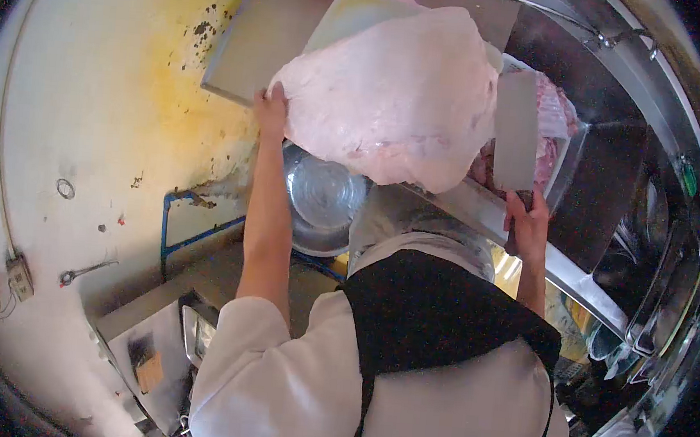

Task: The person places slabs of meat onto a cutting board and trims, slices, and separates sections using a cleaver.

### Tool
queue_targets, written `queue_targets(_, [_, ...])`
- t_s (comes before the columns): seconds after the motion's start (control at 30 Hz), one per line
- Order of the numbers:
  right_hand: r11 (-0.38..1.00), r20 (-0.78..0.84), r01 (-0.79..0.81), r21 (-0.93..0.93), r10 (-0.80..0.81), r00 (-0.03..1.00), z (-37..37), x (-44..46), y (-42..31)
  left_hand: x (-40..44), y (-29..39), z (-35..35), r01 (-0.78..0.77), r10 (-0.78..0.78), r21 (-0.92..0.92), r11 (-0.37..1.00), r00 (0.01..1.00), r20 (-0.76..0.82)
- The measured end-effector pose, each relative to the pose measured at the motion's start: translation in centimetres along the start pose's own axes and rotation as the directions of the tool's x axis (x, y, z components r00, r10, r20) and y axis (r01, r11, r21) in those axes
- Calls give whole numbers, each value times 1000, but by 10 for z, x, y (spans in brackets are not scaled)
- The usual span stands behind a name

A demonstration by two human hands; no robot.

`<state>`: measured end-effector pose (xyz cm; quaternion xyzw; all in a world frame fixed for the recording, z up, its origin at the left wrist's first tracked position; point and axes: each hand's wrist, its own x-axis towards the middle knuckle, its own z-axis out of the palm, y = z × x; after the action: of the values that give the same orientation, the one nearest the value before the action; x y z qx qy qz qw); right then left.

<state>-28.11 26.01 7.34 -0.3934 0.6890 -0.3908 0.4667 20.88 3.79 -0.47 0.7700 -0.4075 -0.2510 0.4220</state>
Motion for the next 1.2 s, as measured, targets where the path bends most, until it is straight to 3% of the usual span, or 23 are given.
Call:
queue_targets(0.03, [1000,-4,21,1,-21,1000,-2,2,2,-19,24,-7,120,-121,11,993,993,12])
queue_targets(0.13, [1000,-56,-12,6,12,998,0,0,-7,-31,13,-12,-28,79,356,934,989,-129])
queue_targets(0.23, [998,-45,-60,24,61,997,-3,5,-6,-49,19,-20,65,-55,160,985,996,-70])
queue_targets(0.33, [996,-29,-93,8,93,995,-5,15,-4,-65,44,-28,220,-218,-2,975,969,113])
queue_targets(0.43, [999,9,-30,-14,30,1000,-5,31,6,-65,41,-25,144,-124,-66,987,961,249])
queue_targets(0.53, [995,-14,-81,-50,80,997,-3,41,3,-67,49,-21,271,-206,-198,942,932,299])
queue_targets(0.63, [981,14,-122,-149,125,992,-4,48,-13,-47,52,-8,449,-240,-592,669,885,400])
queue_targets(0.73, [979,-4,-156,-134,157,988,2,38,-27,1,78,-3,556,-314,-639,531,830,461])
queue_targets(0.83, [994,24,-113,2,113,993,5,30,-20,50,134,5,357,-106,-583,730,901,420])
queue_targets(0.9, [990,9,-139,11,139,990,10,20,-31,81,169,23,82,145,-573,815,929,339])
queue_targets(0.97, [986,11,-168,19,167,986,16,13,-34,117,204,45,149,87,-549,822,921,381])
queue_targets(1.03, [979,27,-204,20,203,979,22,3,-29,105,261,55,-116,356,-559,821,869,343])
queue_targets(1.13, [965,13,-235,113,235,972,42,-10,-42,138,283,93,-404,533,-390,828,783,320])
queue_targets(1.2, [933,-7,-251,257,262,965,54,-19,-37,135,286,107,-584,528,29,811,754,391])
